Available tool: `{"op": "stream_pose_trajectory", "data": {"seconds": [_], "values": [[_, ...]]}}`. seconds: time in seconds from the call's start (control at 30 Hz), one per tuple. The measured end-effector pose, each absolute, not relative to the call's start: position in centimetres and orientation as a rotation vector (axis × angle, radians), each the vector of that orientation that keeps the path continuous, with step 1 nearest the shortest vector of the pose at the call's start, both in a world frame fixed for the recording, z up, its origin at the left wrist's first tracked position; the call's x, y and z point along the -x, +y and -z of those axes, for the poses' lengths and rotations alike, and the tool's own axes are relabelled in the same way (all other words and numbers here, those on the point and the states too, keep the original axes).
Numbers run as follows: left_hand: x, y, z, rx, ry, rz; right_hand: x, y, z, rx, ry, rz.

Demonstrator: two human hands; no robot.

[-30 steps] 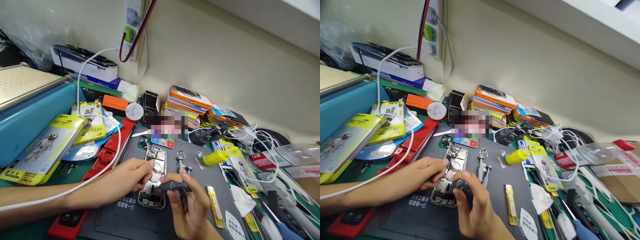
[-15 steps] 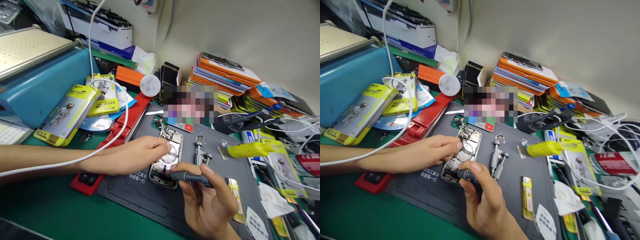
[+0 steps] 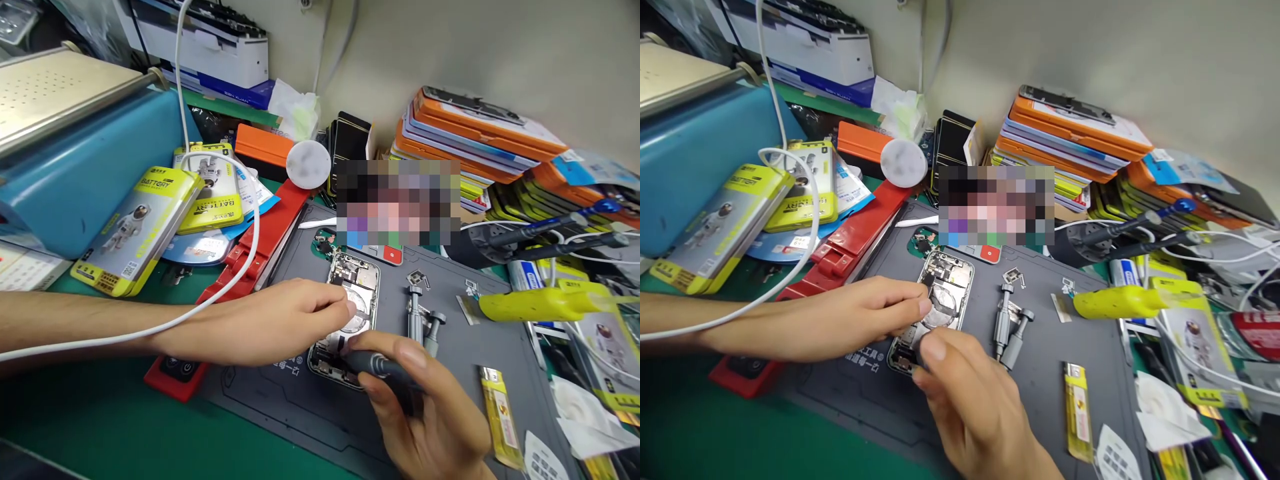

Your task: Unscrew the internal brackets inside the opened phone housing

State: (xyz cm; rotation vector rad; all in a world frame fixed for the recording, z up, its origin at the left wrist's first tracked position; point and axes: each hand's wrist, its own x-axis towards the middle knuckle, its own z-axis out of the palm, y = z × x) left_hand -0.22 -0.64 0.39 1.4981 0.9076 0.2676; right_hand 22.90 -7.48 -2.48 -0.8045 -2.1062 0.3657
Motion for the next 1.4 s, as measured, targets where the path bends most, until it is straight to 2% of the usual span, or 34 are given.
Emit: {"op": "stream_pose_trajectory", "data": {"seconds": [0.43,0.63,0.83,1.07,1.23,1.4], "values": [[0.2,-0.9,-0.2,-1.549,0.884,-0.285,-22.8,-8.5,1.3,0.784,-2.143,-0.223],[0.2,-1.0,-0.2,-1.547,0.882,-0.241,-23.0,-8.6,1.8,0.814,-2.086,-0.279],[0.1,-1.0,-0.1,-1.694,0.788,-0.330,-23.2,-8.4,2.1,0.904,-1.721,-0.454],[0.2,-1.1,-0.1,-1.590,0.772,-0.251,-23.2,-8.3,1.5,0.944,-1.678,-0.526],[0.2,-1.2,-0.6,-1.532,0.792,-0.220,-23.0,-8.3,0.9,0.961,-1.588,-0.458],[0.3,-1.2,-1.0,-1.360,0.879,-0.238,-23.9,-8.7,1.6,0.938,-1.751,-0.289]]}}
